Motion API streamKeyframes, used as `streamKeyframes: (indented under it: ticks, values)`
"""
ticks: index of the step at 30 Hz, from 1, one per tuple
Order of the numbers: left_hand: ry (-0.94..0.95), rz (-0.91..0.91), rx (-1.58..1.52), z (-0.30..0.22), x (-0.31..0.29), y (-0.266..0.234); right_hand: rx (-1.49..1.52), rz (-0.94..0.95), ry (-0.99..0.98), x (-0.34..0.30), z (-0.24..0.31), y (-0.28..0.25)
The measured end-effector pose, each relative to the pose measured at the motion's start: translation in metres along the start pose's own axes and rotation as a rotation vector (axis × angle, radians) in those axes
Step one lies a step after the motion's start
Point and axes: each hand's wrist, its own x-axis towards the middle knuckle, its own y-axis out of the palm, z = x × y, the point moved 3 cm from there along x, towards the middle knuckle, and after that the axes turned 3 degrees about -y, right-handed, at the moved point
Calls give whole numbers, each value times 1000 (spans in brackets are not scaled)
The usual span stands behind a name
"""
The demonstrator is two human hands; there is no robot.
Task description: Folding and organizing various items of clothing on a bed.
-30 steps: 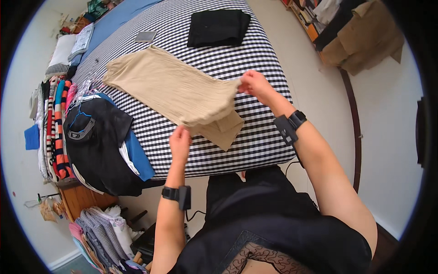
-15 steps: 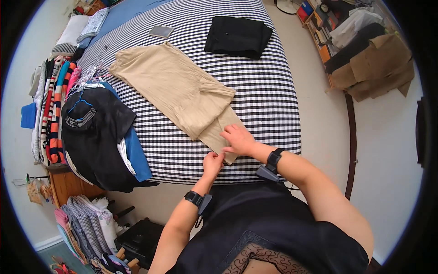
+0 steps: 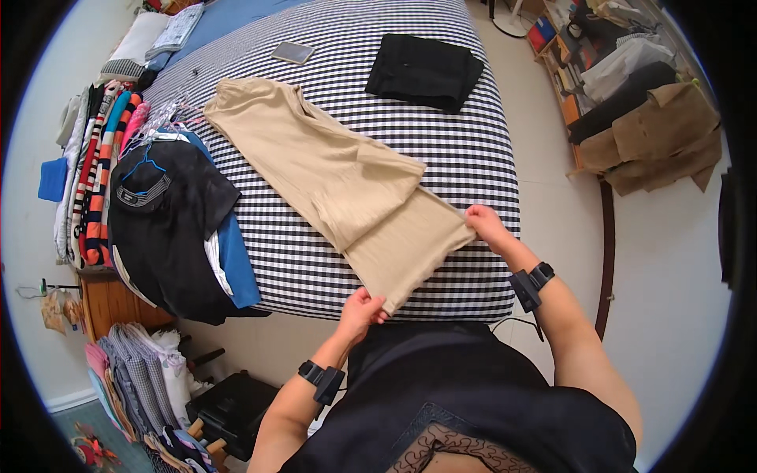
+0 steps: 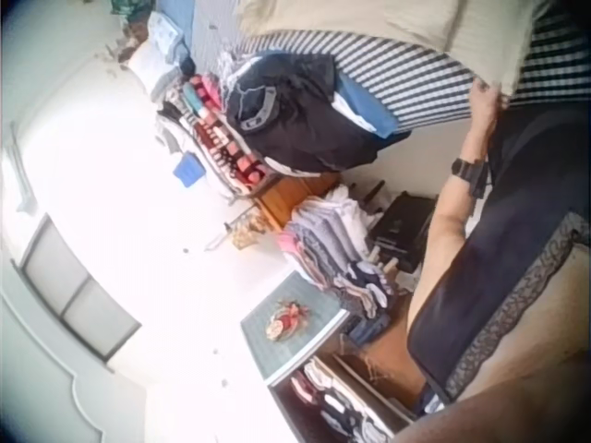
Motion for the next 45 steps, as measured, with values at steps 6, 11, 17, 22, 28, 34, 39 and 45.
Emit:
streamKeyframes:
  ticks: [6, 11, 17, 22, 28, 34, 39, 45]
  values:
    - [-175, -34, 186, 34, 20, 6, -437, -32, -273, -15, -26, 9]
    - [-220, 25, 390, 34, 19, 1, -457, -14, -175, -13, -32, -11]
    - [258, -416, 634, -17, 37, -58, -973, -292, -681, -25, 57, 19]
    - [544, -652, 783, -113, 56, -54, -878, -194, -1093, 15, 104, 92]
    - [802, -790, 1072, -140, 102, -60, -1138, -115, -887, 62, 115, 125]
    - [374, -395, 421, -137, 100, -134, -582, 131, -1281, -6, 191, 171]
    - [298, -659, -162, -124, 48, -224, -727, 142, -890, 39, 107, 170]
    - [193, -937, -327, -81, -8, -281, -1271, -16, -707, 63, 76, 127]
